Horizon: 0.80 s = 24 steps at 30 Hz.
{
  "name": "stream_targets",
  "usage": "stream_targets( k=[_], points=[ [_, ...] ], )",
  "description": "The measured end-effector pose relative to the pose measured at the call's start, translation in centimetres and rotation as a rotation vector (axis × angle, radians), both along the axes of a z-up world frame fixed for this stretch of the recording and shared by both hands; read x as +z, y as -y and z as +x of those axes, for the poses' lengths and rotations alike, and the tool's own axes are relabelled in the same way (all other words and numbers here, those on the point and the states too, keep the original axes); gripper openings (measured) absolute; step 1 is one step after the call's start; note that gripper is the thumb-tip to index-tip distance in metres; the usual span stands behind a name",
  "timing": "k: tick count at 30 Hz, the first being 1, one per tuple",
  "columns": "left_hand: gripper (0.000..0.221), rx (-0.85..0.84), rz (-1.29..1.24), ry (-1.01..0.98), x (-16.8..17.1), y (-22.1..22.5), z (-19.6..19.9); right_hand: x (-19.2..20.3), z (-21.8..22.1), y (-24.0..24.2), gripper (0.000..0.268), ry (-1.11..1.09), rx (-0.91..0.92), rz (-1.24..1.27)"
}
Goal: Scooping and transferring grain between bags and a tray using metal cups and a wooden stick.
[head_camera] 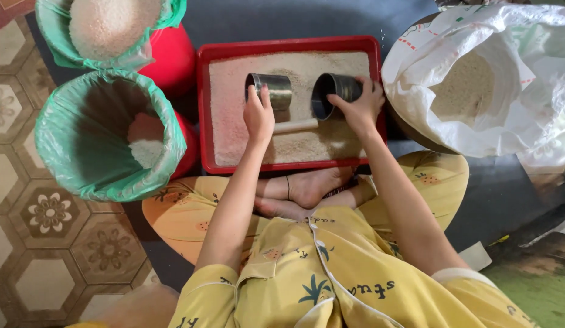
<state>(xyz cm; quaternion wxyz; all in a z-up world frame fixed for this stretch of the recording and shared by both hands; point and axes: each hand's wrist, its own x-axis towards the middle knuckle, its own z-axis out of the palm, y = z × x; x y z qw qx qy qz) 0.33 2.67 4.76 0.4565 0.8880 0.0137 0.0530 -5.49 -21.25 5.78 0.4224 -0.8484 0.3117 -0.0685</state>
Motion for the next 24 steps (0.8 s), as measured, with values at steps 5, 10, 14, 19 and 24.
stream_targets(
  k=[5,10,14,19,24],
  points=[
    [0.045,-0.009,0.143,0.024,-1.8,2.9,-0.9,1.5,1.6,-2.3,0.091,0.051,0.139,-0.460],
    [0.045,-0.086,0.158,-0.072,-2.3,3.8,-3.0,2.0,0.6,-3.7,0.087,0.018,0.200,-0.287],
    [0.051,-0.110,0.136,-0.193,-0.9,3.7,-4.2,1.6,-1.3,-3.6,0.080,0.084,0.082,-0.015],
    [0.034,-0.042,0.270,0.189,-2.5,4.2,-0.9,1.5,-4.1,-2.5,0.080,0.110,-0.046,0.117],
    [0.022,-0.063,0.513,0.639,-9.0,5.0,3.3,2.6,-6.6,-2.3,0.076,0.210,-0.149,0.250]
  ],
)
